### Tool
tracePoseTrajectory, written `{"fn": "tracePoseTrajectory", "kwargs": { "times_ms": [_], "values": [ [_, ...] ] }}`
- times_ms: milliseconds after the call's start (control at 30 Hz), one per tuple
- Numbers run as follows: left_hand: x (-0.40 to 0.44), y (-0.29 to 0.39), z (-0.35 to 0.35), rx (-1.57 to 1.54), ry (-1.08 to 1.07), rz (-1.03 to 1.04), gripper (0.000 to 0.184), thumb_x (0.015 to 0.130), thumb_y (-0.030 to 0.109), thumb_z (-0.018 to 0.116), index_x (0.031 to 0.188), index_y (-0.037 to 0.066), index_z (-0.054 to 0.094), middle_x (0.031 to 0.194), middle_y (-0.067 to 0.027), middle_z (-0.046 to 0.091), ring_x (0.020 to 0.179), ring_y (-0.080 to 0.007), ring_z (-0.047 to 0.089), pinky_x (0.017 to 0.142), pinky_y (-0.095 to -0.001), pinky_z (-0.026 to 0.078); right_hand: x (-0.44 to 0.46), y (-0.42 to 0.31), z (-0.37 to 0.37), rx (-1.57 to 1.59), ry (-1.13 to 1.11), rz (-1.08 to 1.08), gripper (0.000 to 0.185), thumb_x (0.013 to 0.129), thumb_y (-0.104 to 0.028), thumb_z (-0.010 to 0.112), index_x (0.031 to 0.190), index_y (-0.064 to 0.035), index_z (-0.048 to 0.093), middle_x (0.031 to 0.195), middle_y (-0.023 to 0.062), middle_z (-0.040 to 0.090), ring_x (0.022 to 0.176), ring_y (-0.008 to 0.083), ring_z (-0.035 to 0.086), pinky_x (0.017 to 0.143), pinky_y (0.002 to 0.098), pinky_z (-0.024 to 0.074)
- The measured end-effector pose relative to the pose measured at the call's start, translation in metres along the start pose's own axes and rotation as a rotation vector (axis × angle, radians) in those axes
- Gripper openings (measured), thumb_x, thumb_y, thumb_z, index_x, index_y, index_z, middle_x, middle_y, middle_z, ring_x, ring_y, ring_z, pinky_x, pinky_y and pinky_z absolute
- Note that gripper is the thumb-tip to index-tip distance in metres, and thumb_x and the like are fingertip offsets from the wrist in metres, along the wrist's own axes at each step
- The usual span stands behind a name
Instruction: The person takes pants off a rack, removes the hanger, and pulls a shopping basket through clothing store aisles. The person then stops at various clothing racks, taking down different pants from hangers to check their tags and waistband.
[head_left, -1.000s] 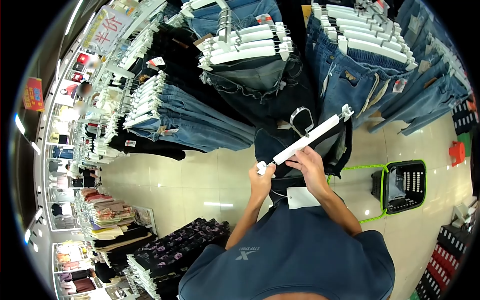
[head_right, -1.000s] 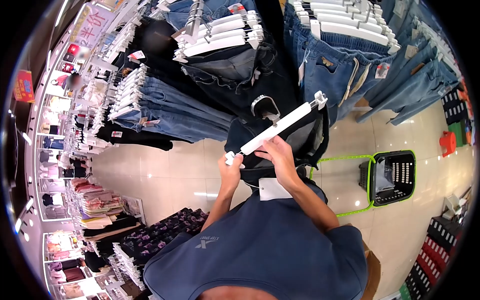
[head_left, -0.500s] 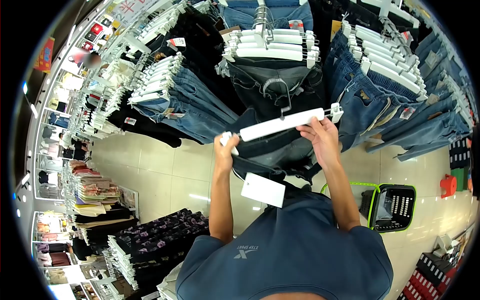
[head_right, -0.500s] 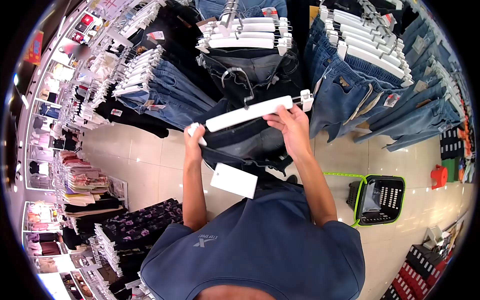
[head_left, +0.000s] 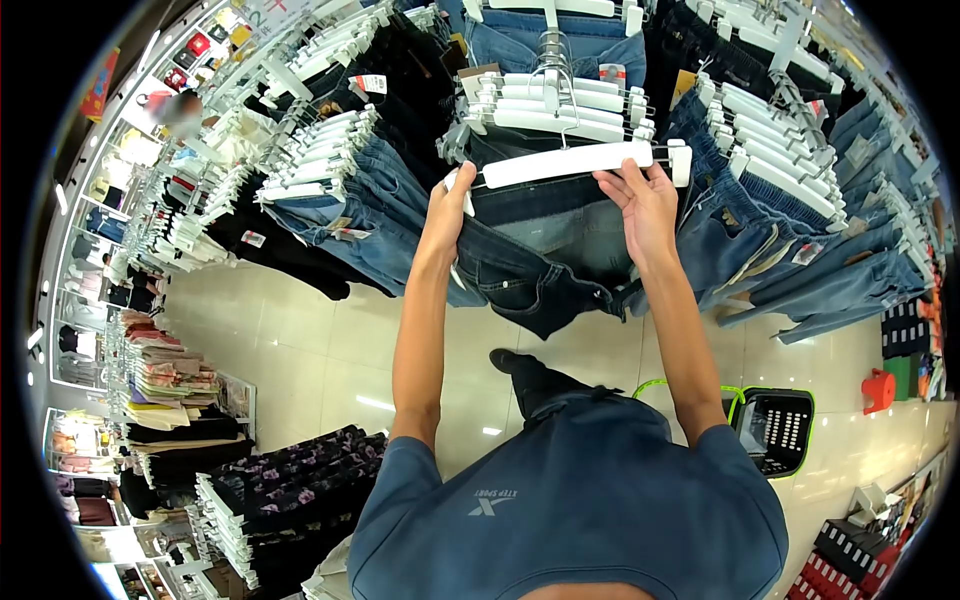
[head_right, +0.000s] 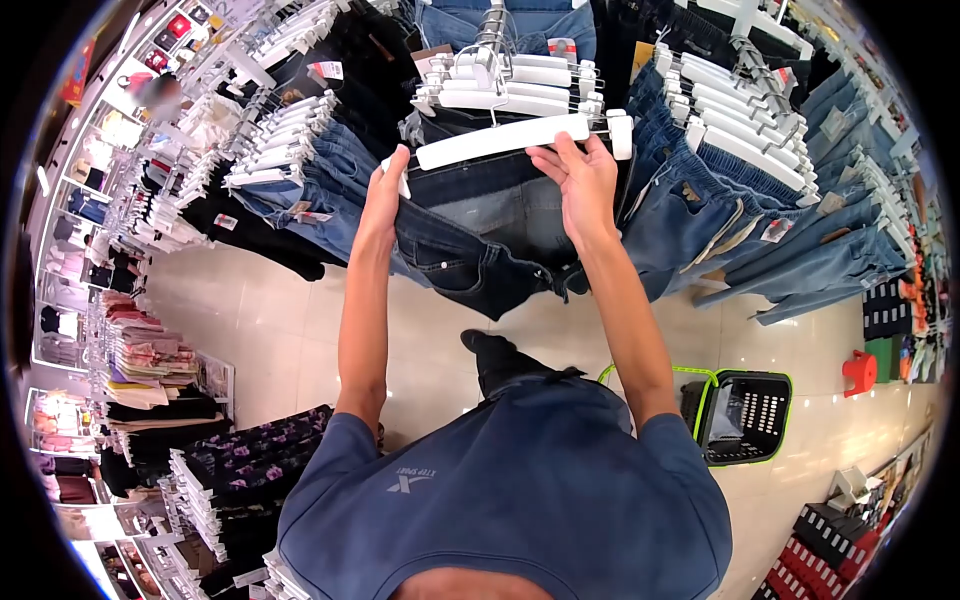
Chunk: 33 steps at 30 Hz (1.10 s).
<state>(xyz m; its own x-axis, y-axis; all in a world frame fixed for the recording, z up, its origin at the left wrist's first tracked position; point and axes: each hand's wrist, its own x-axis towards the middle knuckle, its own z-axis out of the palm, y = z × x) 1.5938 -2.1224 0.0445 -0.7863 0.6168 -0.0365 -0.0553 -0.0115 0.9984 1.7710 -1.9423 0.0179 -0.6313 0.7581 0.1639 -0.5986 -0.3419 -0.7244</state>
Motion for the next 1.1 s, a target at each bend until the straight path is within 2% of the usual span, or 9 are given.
{"fn": "tracePoseTrajectory", "kwargs": {
  "times_ms": [500,633,767,800,867,900,1000,1067,1100],
  "values": [
    [0.025,-0.037,-0.011,0.264,0.014,0.136,0.06,0.088,0.041,0.059,0.129,0.006,0.034,0.103,-0.0109,0.05,0.092,-0.0156,0.048,0.082,-0.0275,0.041,0.021,0.03,-0.02,-0.051,0.042,0.133,0.031,0.094,-0.019,0.058,0.112,0.005,0.05,0.101,0.0146,0.062,0.089,0.0234,0.067,0.077,0.0284,0.0551],
    [0.026,-0.065,-0.022,0.453,-0.03,0.336,0.081,0.083,0.053,0.059,0.14,0.004,0.027,0.122,-0.0208,0.042,0.112,-0.0272,0.045,0.1,-0.0374,0.034,0.026,0.026,-0.025,-0.077,0.008,0.153,0.029,0.094,-0.02,0.057,0.112,0.0025,0.051,0.102,0.013,0.061,0.089,0.0232,0.067,0.076,0.0284,0.0555],
    [0.015,-0.106,-0.041,0.424,-0.17,0.188,0.098,0.083,0.068,0.049,0.146,-0.002,0.02,0.145,-0.022,0.029,0.136,-0.0346,0.026,0.11,-0.0419,0.022,0.028,0.024,-0.026,-0.093,0.009,0.173,0.026,0.095,-0.019,0.055,0.111,0.0011,0.052,0.101,0.0114,0.061,0.086,0.0225,0.067,0.075,0.0282,0.0555],
    [0.008,-0.11,-0.041,0.423,-0.174,0.161,0.096,0.084,0.07,0.045,0.144,-0.003,0.024,0.14,-0.0224,0.036,0.129,-0.0331,0.035,0.105,-0.039,0.03,0.028,0.024,-0.027,-0.092,0.004,0.167,0.026,0.095,-0.019,0.055,0.111,0.0012,0.052,0.101,0.0114,0.061,0.086,0.0223,0.067,0.075,0.0281,0.0555],
    [-0.001,-0.115,-0.046,0.466,-0.194,-0.18,0.096,0.084,0.072,0.042,0.14,-0.005,0.031,0.136,-0.0213,0.041,0.12,-0.0303,0.044,0.098,-0.0357,0.037,0.029,0.025,-0.028,-0.088,-0.008,0.158,0.026,0.095,-0.019,0.055,0.11,0.0015,0.052,0.101,0.0114,0.061,0.085,0.022,0.067,0.074,0.028,0.0555],
    [0.0,-0.122,-0.048,0.565,-0.175,-0.136,0.091,0.085,0.072,0.04,0.131,-0.006,0.043,0.132,-0.0217,0.044,0.109,-0.0302,0.049,0.091,-0.0344,0.04,0.029,0.024,-0.027,-0.095,0.001,0.158,0.027,0.095,-0.019,0.055,0.11,0.0018,0.052,0.101,0.0114,0.061,0.085,0.0219,0.067,0.074,0.0278,0.0554],
    [0.007,-0.133,-0.056,0.65,-0.292,-0.122,0.086,0.086,0.071,0.04,0.124,-0.005,0.053,0.135,-0.0257,0.041,0.12,-0.0359,0.044,0.097,-0.0382,0.037,0.029,0.022,-0.025,-0.108,0.018,0.162,0.027,0.095,-0.02,0.055,0.11,0.0024,0.052,0.101,0.0115,0.061,0.084,0.0216,0.067,0.073,0.0274,0.0553],
    [0.001,-0.144,-0.045,0.588,-0.105,0.138,0.071,0.087,0.059,0.05,0.124,-0.001,0.056,0.145,-0.0304,0.026,0.14,-0.0385,0.016,0.109,-0.0439,0.024,0.028,0.022,-0.024,-0.11,0.018,0.162,0.027,0.095,-0.02,0.055,0.11,0.0027,0.052,0.101,0.0117,0.06,0.084,0.0214,0.067,0.073,0.0271,0.0553],
    [0.0,-0.14,-0.039,0.612,-0.046,0.206,0.063,0.087,0.051,0.055,0.12,-0.003,0.057,0.138,-0.0284,0.036,0.133,-0.0358,0.029,0.105,-0.042,0.03,0.027,0.022,-0.024,-0.115,0.016,0.185,0.028,0.096,-0.022,0.055,0.112,0.0008,0.052,0.101,0.0089,0.061,0.086,0.0189,0.066,0.074,0.0261,0.0543]
  ]
}}
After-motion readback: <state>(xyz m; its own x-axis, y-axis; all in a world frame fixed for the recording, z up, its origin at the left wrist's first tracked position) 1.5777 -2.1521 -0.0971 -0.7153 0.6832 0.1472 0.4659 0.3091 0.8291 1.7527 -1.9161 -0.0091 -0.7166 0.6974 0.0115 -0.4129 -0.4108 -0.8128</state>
